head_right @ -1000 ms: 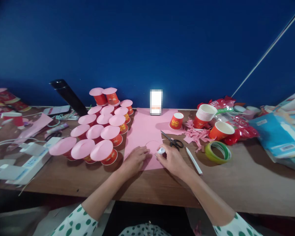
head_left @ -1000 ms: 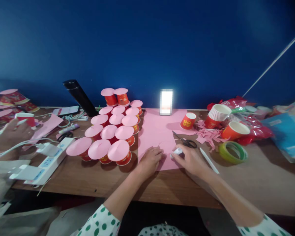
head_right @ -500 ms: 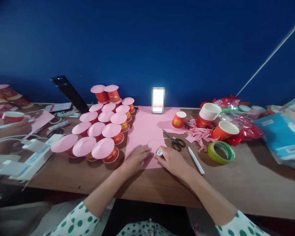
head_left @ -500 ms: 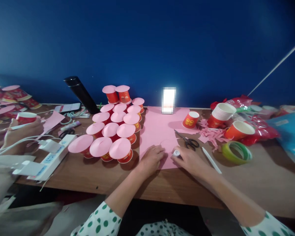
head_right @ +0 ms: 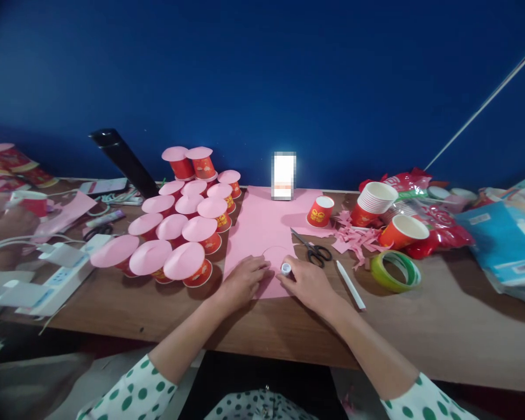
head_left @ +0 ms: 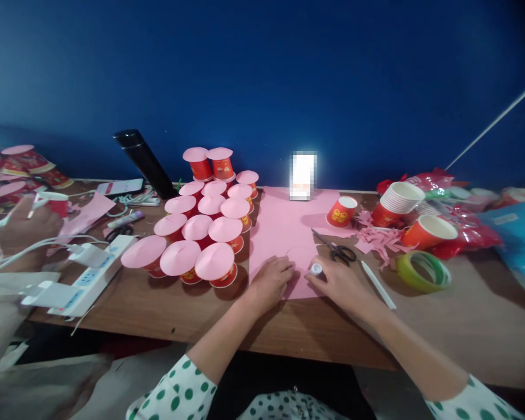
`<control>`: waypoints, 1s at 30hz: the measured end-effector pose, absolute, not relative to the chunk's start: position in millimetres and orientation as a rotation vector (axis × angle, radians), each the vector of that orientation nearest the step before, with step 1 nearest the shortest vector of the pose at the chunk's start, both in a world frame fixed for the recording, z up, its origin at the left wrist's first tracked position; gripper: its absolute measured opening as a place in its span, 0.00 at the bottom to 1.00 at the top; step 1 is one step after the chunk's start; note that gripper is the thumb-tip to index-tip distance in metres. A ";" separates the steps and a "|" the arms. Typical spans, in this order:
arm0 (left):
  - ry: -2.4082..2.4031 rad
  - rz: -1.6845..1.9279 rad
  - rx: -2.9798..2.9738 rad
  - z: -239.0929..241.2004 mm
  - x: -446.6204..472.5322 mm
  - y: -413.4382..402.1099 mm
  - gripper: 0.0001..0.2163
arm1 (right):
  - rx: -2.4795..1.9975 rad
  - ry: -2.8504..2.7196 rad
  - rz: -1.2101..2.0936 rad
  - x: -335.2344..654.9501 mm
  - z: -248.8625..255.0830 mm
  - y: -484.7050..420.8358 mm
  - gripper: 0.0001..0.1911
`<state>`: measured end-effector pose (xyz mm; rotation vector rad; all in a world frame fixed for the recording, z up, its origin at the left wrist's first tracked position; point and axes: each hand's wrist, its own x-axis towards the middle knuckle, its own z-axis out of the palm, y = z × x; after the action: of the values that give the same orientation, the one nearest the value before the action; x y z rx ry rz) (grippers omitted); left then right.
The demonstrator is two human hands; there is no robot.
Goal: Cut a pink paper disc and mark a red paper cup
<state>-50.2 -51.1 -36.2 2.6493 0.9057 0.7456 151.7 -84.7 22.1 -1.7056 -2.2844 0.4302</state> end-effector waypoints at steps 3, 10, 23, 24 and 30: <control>0.903 0.724 2.644 -35.0 -50.8 -51.2 0.13 | -1.759 -2.290 0.354 151.3 23.3 -85.2 0.11; 0.910 0.761 2.639 -35.2 -49.7 -52.8 0.12 | -1.743 -2.291 0.485 151.7 34.0 -86.6 0.07; 0.876 0.737 2.652 -28.0 -49.2 -52.5 0.12 | -1.716 -2.215 0.517 155.6 27.6 -88.8 0.07; 0.874 0.731 2.655 -28.6 -49.7 -52.3 0.12 | -1.711 -2.164 0.507 155.9 25.9 -89.3 0.08; 0.885 0.717 2.662 -31.4 -51.4 -51.9 0.13 | -1.619 -1.796 0.711 171.0 13.3 -92.3 0.14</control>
<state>-51.4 -51.9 -31.4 2.6625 0.8855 0.7172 171.0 -92.3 13.3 -1.6194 -1.7963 0.7105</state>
